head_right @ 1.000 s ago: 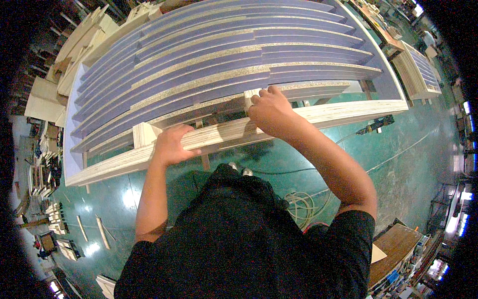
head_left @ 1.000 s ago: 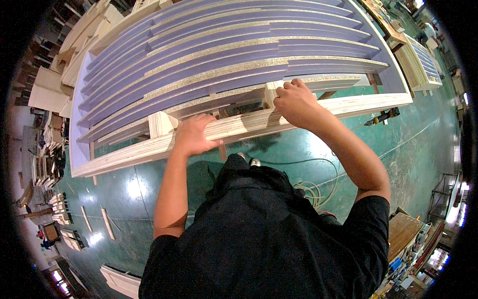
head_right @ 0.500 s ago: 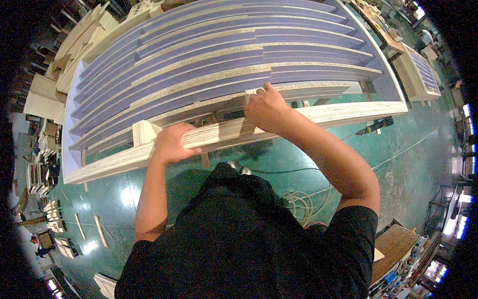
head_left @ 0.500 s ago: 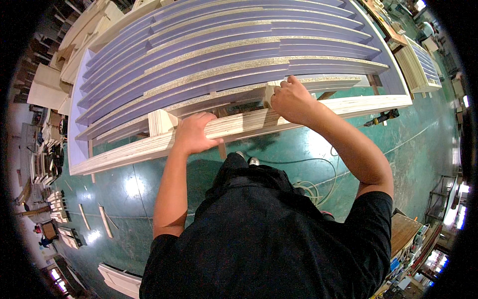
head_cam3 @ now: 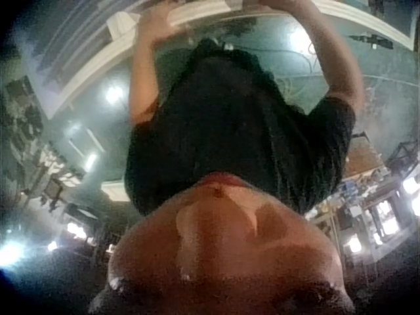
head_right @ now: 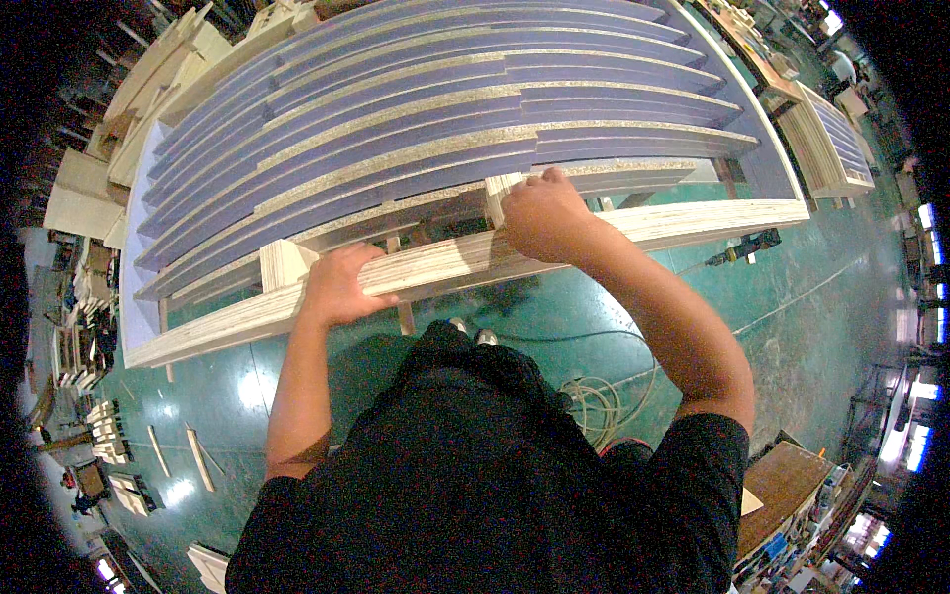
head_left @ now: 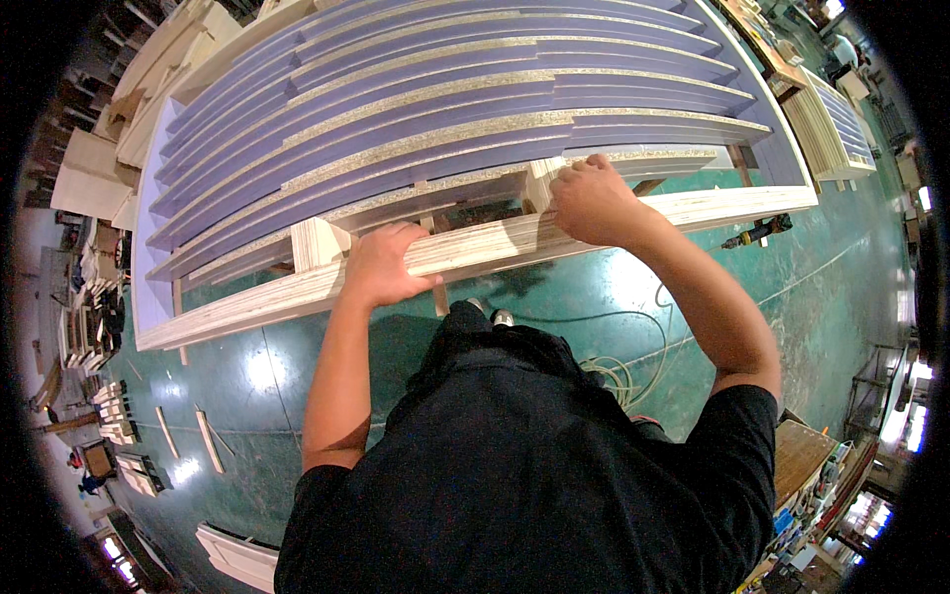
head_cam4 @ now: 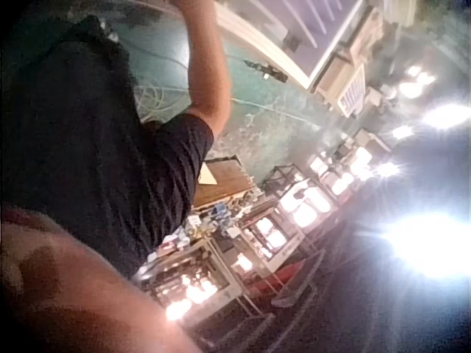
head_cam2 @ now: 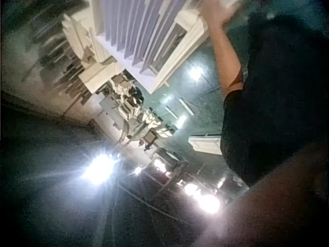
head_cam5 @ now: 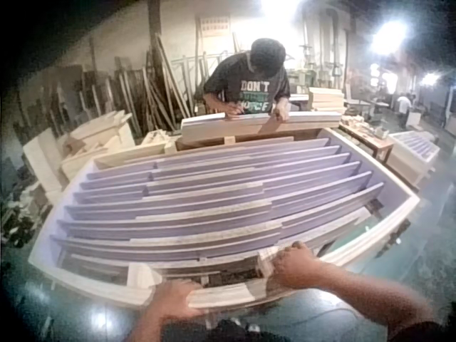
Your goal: The person uses a nail gun to attach small wooden blocks to a large wooden frame with horizontal slats. They retrieve blocks from a nearby bucket, position them on the frame, and secure them with the nail gun. The person also adjusts the frame and aligns the blocks during the process.
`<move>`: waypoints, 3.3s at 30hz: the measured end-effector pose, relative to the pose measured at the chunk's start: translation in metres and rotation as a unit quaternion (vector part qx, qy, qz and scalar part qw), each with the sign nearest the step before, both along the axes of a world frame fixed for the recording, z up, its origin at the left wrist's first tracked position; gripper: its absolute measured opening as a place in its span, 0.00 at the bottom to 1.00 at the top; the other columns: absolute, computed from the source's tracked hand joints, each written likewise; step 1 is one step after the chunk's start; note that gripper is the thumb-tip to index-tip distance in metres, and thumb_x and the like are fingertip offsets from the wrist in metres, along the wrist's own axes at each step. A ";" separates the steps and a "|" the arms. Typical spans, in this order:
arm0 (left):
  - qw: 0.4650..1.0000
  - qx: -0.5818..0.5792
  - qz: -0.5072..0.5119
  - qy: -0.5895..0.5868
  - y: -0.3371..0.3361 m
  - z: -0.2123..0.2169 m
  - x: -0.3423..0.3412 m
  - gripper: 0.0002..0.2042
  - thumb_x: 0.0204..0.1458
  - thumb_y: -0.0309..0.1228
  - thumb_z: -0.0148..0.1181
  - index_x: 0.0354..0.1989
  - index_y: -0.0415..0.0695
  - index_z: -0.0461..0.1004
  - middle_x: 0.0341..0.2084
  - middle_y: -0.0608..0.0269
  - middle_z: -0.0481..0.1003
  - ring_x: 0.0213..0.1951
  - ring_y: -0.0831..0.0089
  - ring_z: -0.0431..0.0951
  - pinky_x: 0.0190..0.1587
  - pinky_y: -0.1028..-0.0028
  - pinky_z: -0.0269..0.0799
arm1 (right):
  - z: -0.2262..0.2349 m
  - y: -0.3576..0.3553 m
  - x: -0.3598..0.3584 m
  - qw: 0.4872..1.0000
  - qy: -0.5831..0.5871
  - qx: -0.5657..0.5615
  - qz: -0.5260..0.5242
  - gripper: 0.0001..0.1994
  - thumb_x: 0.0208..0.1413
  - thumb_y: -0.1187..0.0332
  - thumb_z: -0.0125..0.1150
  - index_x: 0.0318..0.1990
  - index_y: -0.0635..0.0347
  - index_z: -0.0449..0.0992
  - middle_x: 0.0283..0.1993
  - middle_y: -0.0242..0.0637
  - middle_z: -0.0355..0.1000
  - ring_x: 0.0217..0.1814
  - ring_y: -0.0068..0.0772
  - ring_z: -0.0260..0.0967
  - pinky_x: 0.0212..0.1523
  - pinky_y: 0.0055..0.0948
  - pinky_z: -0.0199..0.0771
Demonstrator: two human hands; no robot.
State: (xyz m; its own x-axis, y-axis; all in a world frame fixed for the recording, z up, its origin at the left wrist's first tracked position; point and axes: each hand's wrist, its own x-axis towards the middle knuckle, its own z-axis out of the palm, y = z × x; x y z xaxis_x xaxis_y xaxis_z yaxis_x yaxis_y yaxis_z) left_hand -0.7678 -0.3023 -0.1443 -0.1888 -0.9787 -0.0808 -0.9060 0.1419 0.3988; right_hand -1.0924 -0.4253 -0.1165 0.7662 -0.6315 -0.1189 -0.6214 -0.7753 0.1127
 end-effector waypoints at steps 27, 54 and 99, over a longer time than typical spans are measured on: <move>1.000 -0.005 -0.004 0.018 -0.002 0.000 -0.001 0.26 0.35 0.47 0.78 0.46 0.52 0.82 0.42 0.62 0.81 0.47 0.56 0.81 0.49 0.57 0.77 | -0.068 -0.030 -0.079 0.908 -0.307 0.036 -0.282 0.13 0.62 0.59 0.55 0.37 0.61 0.72 0.37 0.51 0.75 0.42 0.62 0.73 0.42 0.55 0.72; 0.923 0.167 0.034 0.344 0.157 -0.015 0.019 0.08 0.57 0.29 0.65 0.30 0.40 0.73 0.23 0.65 0.73 0.29 0.76 0.73 0.34 0.72 0.70 | -0.118 0.156 -0.125 0.867 -0.359 0.231 -0.256 0.18 0.55 0.76 0.59 0.54 0.58 0.70 0.35 0.46 0.76 0.36 0.48 0.78 0.38 0.43 0.77; 0.692 0.631 0.201 0.286 0.310 -0.175 0.029 0.13 0.62 0.37 0.62 0.47 0.40 0.77 0.38 0.64 0.77 0.38 0.71 0.73 0.40 0.67 0.70 | -0.254 0.382 -0.245 0.481 -0.223 0.797 -0.290 0.22 0.60 0.63 0.62 0.60 0.61 0.75 0.59 0.42 0.75 0.60 0.45 0.70 0.61 0.43 0.70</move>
State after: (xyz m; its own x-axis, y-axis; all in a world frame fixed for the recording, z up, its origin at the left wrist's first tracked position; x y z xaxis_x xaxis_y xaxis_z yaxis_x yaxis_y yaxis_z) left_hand -0.7389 0.0073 -0.3193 -0.2764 -0.1791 -0.9442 -0.4139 -0.8645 0.2851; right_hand -1.3372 -0.0433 -0.3702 0.6898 -0.1343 -0.7115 -0.4719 0.6620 -0.5824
